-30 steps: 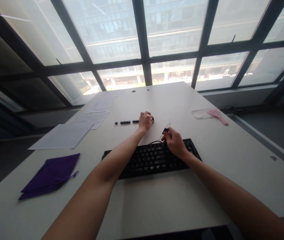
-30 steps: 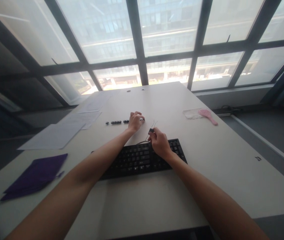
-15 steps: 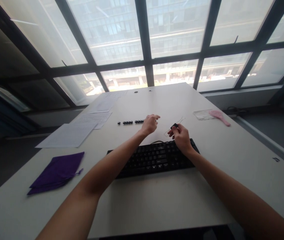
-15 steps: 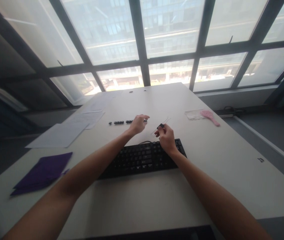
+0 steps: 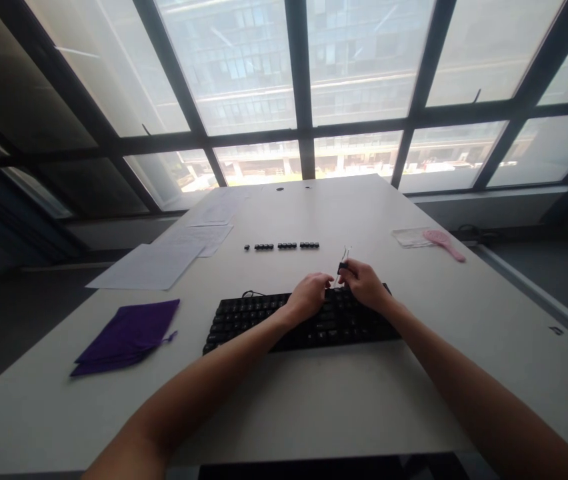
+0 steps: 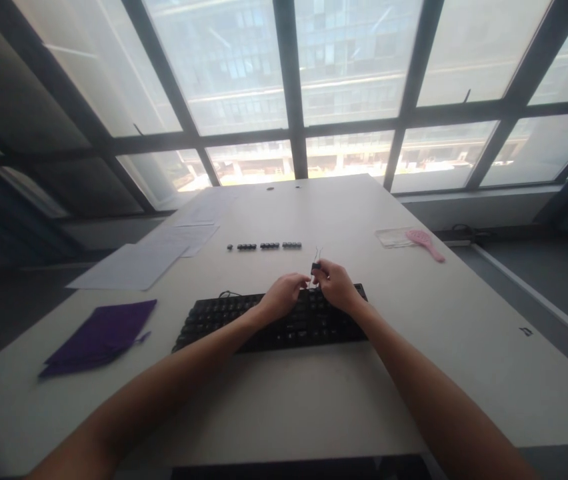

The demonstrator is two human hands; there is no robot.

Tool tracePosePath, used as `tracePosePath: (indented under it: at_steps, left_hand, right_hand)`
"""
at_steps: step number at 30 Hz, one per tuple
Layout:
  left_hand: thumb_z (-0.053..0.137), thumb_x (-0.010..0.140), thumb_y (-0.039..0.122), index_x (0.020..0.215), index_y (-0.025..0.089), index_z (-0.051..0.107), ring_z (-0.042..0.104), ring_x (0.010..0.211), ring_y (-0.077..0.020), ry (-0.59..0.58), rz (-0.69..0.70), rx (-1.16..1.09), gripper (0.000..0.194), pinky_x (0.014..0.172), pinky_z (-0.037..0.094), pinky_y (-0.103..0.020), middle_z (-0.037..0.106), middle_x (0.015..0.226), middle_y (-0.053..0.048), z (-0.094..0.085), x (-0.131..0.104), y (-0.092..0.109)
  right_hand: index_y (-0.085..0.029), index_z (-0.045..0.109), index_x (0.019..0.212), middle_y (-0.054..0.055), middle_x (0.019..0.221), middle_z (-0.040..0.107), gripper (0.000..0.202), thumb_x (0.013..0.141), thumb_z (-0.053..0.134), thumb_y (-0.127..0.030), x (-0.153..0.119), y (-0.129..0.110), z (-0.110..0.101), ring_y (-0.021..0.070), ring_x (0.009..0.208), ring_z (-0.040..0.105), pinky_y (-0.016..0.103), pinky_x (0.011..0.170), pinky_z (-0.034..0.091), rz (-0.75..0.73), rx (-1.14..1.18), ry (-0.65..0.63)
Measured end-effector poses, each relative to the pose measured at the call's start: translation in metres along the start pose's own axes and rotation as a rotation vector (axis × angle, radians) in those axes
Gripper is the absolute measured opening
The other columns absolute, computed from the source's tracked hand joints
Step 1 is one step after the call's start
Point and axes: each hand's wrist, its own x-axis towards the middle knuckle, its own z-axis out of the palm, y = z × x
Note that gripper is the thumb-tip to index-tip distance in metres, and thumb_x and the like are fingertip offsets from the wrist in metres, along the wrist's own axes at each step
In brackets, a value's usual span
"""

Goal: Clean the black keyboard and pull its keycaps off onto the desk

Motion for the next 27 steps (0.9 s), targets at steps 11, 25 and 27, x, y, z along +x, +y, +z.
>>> tracePosePath:
  at_steps: [11,25,27]
  left_hand:
    - [0.046,0.086,0.007,0.088,0.018,0.073,0.068,0.085,-0.0223,-0.089,-0.004,0.05,0.029,0.079,0.052,-0.03,0.075,0.088,-0.008,-0.014,-0.001,0.004]
    - [0.062,0.08,0.017,0.086,0.017,0.07,0.064,0.079,-0.0177,0.028,0.022,-0.181,0.01,0.075,0.051,-0.027,0.071,0.087,-0.005,-0.01,-0.009,0.017]
    - [0.068,0.08,0.023,0.088,0.017,0.071,0.065,0.08,-0.0177,0.021,0.017,-0.212,0.01,0.075,0.051,-0.027,0.071,0.087,-0.005,-0.009,-0.009,0.015]
  right_hand:
    - [-0.022,0.062,0.081,0.002,0.077,0.069,0.016,0.093,0.052,-0.024,-0.009,-0.011,0.01,0.0182,0.07,0.059,0.027,0.066,0.041,-0.139,-0.213,-0.093]
    - [-0.021,0.057,0.073,0.0,0.068,0.065,0.02,0.091,0.051,-0.027,-0.011,-0.005,0.008,0.0168,0.065,0.055,0.027,0.063,0.04,-0.045,-0.136,-0.012]
    - [-0.02,0.057,0.072,0.0,0.068,0.065,0.021,0.09,0.051,-0.028,-0.011,-0.004,0.009,0.0167,0.065,0.056,0.028,0.063,0.041,-0.035,-0.107,-0.013]
